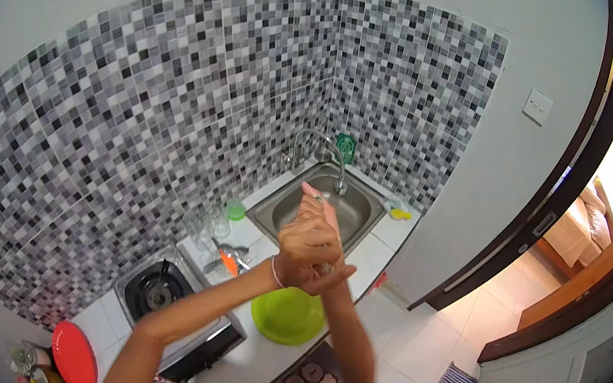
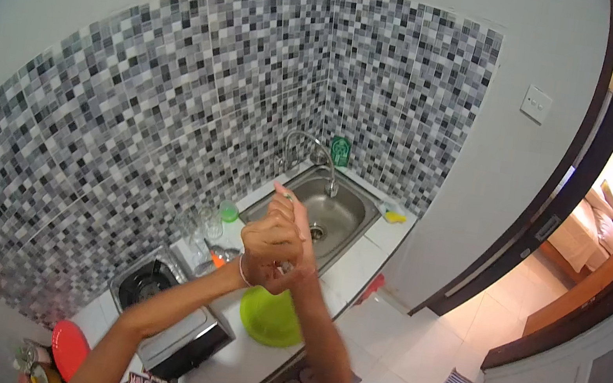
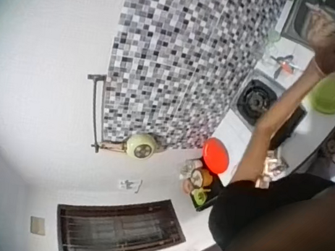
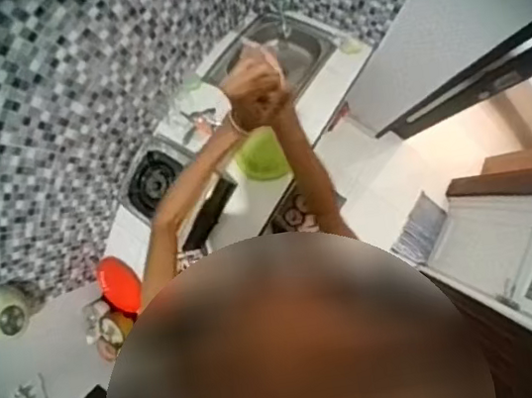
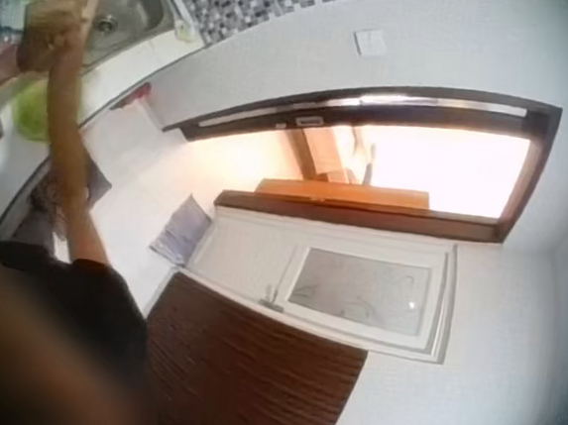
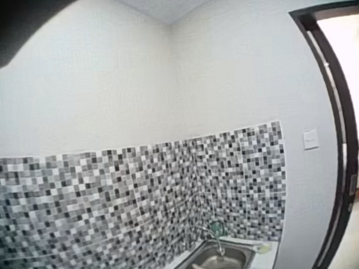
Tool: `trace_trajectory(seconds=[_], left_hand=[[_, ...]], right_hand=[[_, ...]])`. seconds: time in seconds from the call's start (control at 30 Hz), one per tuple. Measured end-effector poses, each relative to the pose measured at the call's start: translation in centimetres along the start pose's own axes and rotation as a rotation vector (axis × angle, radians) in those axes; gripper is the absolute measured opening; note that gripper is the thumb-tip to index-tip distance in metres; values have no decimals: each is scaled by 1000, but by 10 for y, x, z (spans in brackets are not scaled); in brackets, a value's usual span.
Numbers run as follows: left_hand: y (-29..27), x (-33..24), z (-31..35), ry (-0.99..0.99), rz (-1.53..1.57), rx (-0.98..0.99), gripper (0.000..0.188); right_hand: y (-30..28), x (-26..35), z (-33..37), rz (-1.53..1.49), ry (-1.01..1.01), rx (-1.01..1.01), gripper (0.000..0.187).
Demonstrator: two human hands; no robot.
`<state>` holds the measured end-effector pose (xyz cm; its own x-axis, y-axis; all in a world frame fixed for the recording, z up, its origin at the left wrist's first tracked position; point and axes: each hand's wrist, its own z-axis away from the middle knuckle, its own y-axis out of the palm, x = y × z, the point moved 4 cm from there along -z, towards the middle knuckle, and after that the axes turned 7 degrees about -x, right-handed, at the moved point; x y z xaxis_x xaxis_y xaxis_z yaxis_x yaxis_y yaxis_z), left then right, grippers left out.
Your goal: Wiping a plate and organizing condiment packets on a kitchen counter.
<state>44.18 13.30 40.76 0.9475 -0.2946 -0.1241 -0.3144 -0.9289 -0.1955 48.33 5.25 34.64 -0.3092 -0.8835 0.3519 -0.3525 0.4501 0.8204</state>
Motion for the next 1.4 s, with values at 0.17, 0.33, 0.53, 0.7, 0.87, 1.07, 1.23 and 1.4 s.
trace_trajectory(seconds=[0.17, 0.33, 0.53, 0.7, 0.87, 1.07, 1.23, 1.4], left_hand=[[19, 53, 6, 435, 45, 374, 32], [43, 108, 30, 631, 5, 487, 35], [82, 192, 79, 773, -255, 800, 34], [123, 231, 107, 723, -315, 973, 22], [118, 285, 149, 745, -390, 1246, 21], [152, 311, 149, -406, -15, 1228, 44], [142, 345, 177, -583, -28, 1039, 50], [163, 357, 216, -389, -12, 848, 40]], right_hand=[[-6, 28, -53, -109, 910, -239, 54], [-60, 33, -106, 583, 1015, -395, 55], [-128, 24, -147, 990, 894, -384, 50], [-202, 52, -161, 1689, 517, -438, 40], [-192, 14, -189, 1963, 166, -375, 46], [-208, 26, -180, 2157, -1, -399, 41], [-196, 10, -194, 2255, -132, -333, 48], [-202, 13, -183, 2293, -98, -337, 50]])
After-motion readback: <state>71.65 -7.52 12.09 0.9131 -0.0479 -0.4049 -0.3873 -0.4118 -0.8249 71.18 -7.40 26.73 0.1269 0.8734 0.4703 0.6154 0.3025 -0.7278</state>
